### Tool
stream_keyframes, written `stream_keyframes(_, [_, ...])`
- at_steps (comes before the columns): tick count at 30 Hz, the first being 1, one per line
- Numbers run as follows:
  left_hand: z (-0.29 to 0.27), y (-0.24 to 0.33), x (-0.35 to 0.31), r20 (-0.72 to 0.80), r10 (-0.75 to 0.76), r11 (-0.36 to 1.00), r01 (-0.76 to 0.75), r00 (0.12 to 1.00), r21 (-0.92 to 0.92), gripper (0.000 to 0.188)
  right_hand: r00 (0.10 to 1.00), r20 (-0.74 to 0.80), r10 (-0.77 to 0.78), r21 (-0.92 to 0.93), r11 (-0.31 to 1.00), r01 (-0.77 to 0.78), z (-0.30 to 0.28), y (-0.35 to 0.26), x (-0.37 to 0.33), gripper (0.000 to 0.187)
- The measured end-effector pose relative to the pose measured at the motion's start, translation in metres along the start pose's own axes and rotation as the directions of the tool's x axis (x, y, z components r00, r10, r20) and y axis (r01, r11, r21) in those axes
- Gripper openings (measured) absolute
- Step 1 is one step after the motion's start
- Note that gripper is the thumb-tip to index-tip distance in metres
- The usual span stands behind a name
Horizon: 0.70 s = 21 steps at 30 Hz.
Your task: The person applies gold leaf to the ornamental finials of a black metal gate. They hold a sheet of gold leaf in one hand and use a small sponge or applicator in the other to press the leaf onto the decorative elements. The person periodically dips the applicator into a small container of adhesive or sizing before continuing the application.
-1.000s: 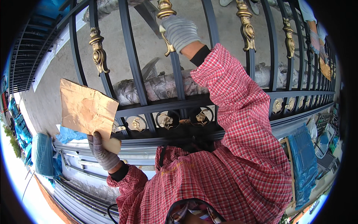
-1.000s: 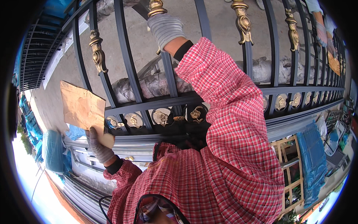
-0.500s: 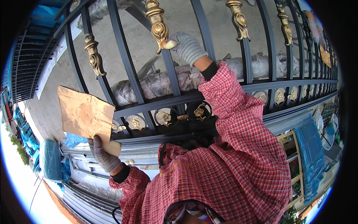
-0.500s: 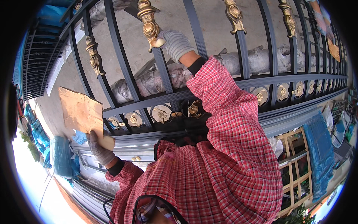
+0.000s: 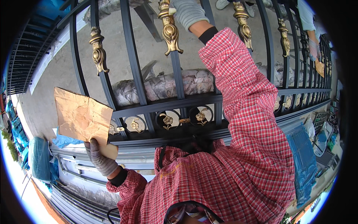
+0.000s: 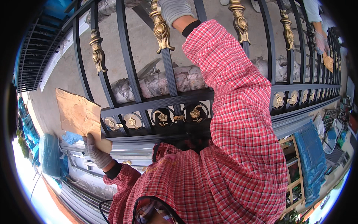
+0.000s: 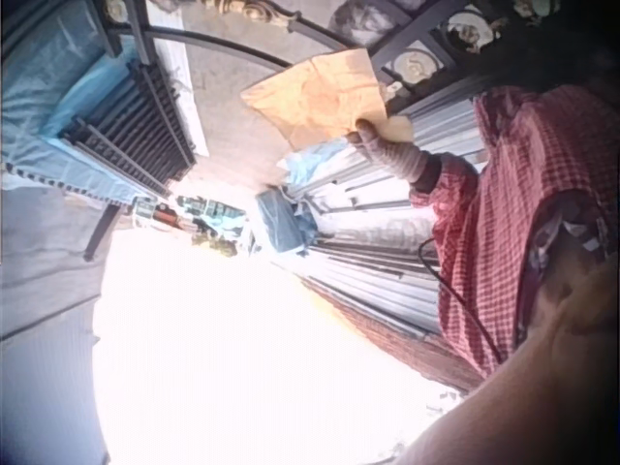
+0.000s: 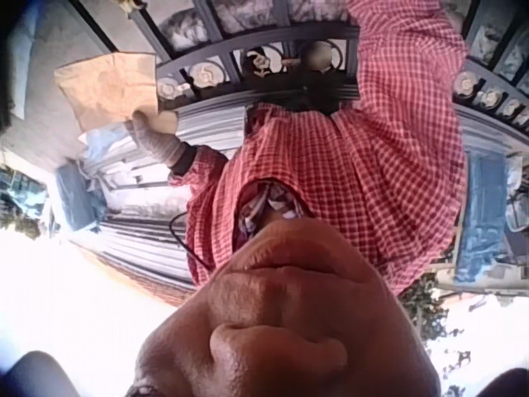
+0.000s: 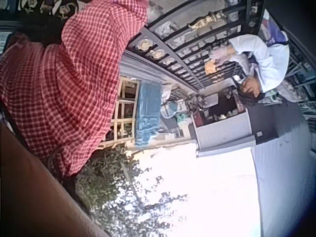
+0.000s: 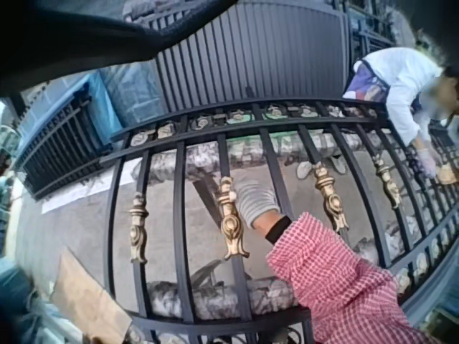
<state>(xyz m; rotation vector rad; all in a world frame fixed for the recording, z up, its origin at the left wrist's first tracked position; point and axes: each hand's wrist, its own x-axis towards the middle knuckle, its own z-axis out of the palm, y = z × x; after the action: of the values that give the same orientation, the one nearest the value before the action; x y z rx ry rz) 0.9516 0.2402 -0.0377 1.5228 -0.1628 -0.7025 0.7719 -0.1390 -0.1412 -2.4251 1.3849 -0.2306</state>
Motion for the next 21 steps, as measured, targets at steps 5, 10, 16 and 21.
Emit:
stream_keyframes(5, [-0.028,-0.004,0.035,0.028,-0.007,1.0,0.007,1.0,-0.005,0.042,0.915,0.288,-0.281,-0.394,0.837,0.381,0.05,-0.058,-0.033,0.015])
stream_keyframes(10, [-0.055,-0.003,0.065,0.009,-0.022,0.999,0.021,1.0,0.027,0.042,0.998,-0.035,-0.056,-0.255,0.966,0.045,-0.002,-0.025,-0.013,0.014])
stream_keyframes(16, [-0.092,-0.004,0.089,0.059,-0.07,0.995,0.074,0.996,-0.061,0.044,0.945,0.321,0.061,-0.496,0.861,0.113,0.013,-0.101,-0.038,0.014])
stream_keyframes(21, [-0.107,-0.004,0.111,0.078,-0.096,0.992,0.102,0.992,-0.07,0.044,0.995,0.003,-0.096,-0.731,0.679,0.068,0.021,-0.08,0.008,0.013])
